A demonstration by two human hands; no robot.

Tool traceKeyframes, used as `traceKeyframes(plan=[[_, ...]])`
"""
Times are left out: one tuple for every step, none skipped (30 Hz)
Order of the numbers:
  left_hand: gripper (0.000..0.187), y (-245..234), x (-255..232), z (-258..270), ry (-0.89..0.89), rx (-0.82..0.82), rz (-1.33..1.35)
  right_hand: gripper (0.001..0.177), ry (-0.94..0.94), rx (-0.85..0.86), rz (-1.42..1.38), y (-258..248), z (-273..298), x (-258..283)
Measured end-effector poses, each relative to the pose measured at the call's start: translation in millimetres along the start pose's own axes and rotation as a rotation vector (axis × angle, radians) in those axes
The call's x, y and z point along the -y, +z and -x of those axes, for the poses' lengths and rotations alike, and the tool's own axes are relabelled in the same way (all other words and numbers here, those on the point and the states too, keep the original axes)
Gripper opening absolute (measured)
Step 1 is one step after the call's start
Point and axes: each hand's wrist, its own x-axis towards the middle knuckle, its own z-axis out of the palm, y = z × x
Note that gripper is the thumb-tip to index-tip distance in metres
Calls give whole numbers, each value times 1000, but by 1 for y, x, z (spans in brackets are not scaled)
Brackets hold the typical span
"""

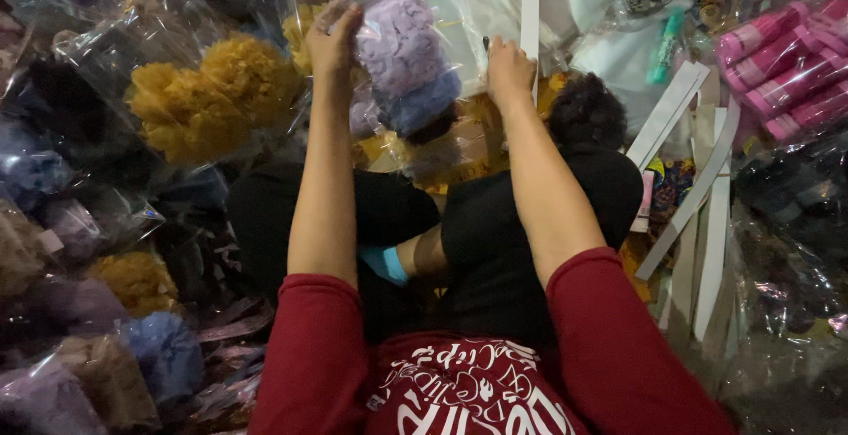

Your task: The person packs bath sponges into plastic bags and seals them with a stapler.

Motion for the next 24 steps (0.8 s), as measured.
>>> traceKeyframes(plan=[[45, 3, 0, -2, 48, 14, 123, 73, 37, 35, 53, 5, -2, 0], [42, 6, 1, -3, 95, 26, 245, 109, 74, 72, 106, 11, -4, -1], [42, 6, 1, -3, 94, 24, 242, 109, 71, 75, 104, 15, -8, -1], [42, 6, 1, -3, 88, 27, 188, 62, 136, 39, 28, 19, -12, -2], [41, 5, 2, -2, 82, 31, 134, 31, 200, 4, -48, 24, -15, -2], [41, 6, 4, -5, 79, 28, 133, 31, 199, 8, -47, 13, -12, 0], [41, 7, 7, -7, 140, 46, 141, 31, 291, 63, -293, 2, -9, 1], [40, 8, 9, -9, 200, 67, 150, 38, 383, 117, -538, -9, -6, 2], [40, 7, 12, -10, 196, 66, 151, 38, 385, 119, -535, -19, -7, 3], [42, 6, 15, -11, 113, 26, 129, 40, 344, -7, -714, -30, -7, 3], [44, 5, 18, -11, 29, -13, 107, 44, 299, -137, -890, -41, -8, 4], [44, 6, 19, -12, 25, -15, 108, 44, 299, -133, -888, -50, -6, 1], [42, 7, 20, -14, 27, 1, 151, 39, 265, -199, -1043, -59, -4, -1], [40, 7, 21, -15, 29, 15, 193, 36, 229, -262, -1199, -67, -2, -3], [40, 6, 22, -15, 25, 11, 192, 36, 230, -257, -1198, -69, 2, -7], [44, 4, 22, -16, 38, 38, 175, 46, 144, -279, -1381, -70, 6, -11], [48, 3, 23, -17, 51, 64, 158, 55, 55, -301, -1562, -72, 11, -15], [48, 4, 22, -18, 50, 63, 157, 55, 57, -299, -1563, -73, 14, -17], [45, 5, 21, -20, 79, 38, 76, 54, 0, -263, -1650, -74, 18, -19], [42, 6, 20, -21, 108, 15, -4, 54, -59, -228, -1737, -76, 21, -20], [42, 5, 19, -20, 108, 16, -5, 54, -57, -229, -1738, -76, 21, -19], [41, 5, 19, -18, 84, 15, -13, 51, -125, -234, -1766, -76, 21, -18], [39, 4, 18, -16, 60, 14, -21, 47, -193, -239, -1792, -77, 21, -16], [39, 5, 17, -12, 61, 14, -20, 47, -194, -240, -1792, -78, 21, -15]])
